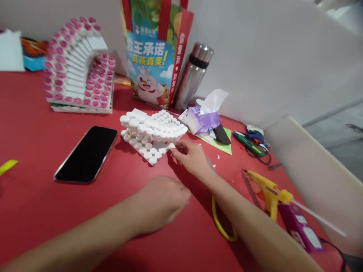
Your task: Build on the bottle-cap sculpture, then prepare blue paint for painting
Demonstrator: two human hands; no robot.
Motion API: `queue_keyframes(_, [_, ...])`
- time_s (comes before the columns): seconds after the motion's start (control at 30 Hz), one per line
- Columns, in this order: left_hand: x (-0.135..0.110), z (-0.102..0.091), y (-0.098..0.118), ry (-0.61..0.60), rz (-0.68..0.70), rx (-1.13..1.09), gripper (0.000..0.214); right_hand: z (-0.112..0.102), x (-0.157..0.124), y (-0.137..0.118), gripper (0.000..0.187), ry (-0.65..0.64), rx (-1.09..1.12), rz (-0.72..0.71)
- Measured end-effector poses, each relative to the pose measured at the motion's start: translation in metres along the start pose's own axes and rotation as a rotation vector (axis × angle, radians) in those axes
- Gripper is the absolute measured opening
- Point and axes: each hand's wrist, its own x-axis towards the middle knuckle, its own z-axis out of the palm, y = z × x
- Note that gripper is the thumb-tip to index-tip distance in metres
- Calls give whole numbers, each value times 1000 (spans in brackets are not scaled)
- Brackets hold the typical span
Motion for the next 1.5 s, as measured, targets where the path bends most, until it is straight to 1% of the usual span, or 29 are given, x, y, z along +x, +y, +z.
queue_keyframes(0.07, [0,4,1,-3,54,22,18,1,0,0,19,-9,-21,-2])
queue_keyframes(0.13, [0,5,2,-11,79,33,14,4,0,0,21,-15,-28,-17])
queue_keyframes(0.33, [1,4,-3,-32,52,-2,12,7,2,0,20,-14,-139,-128])
queue_keyframes(0.5, [0,6,-4,-35,69,-8,13,7,4,-2,20,-20,-164,-132])
queue_keyframes(0.6, [0,2,-2,-58,32,12,14,7,5,-3,19,-27,-197,-146])
queue_keyframes(0.77, [2,-8,-1,-106,-99,77,19,6,5,-3,19,-57,-270,-165])
queue_keyframes(0.87, [1,-8,-2,-129,-98,83,20,6,5,-3,20,-75,-318,-176])
queue_keyframes(1.0, [0,-3,-2,-117,-72,65,18,5,2,-7,23,-93,-388,-157])
queue_keyframes(1.07, [-1,-2,-2,-110,-69,61,18,3,0,-8,28,-118,-393,-127])
queue_keyframes(1.13, [-1,-2,-1,-110,-70,59,18,0,-2,-7,32,-119,-378,-131])
queue_keyframes(1.2, [0,-3,-1,-108,-72,59,18,-3,-4,-3,32,-68,-356,-202])
queue_keyframes(1.33, [-1,-3,-1,-106,-62,60,20,-2,-6,8,25,60,-334,-412])
queue_keyframes(1.4, [-1,-3,-1,-99,-57,62,20,0,-4,12,25,79,-378,-463])
queue_keyframes(1.5, [-1,-3,-2,-87,-56,70,21,4,-2,14,29,75,-503,-492])
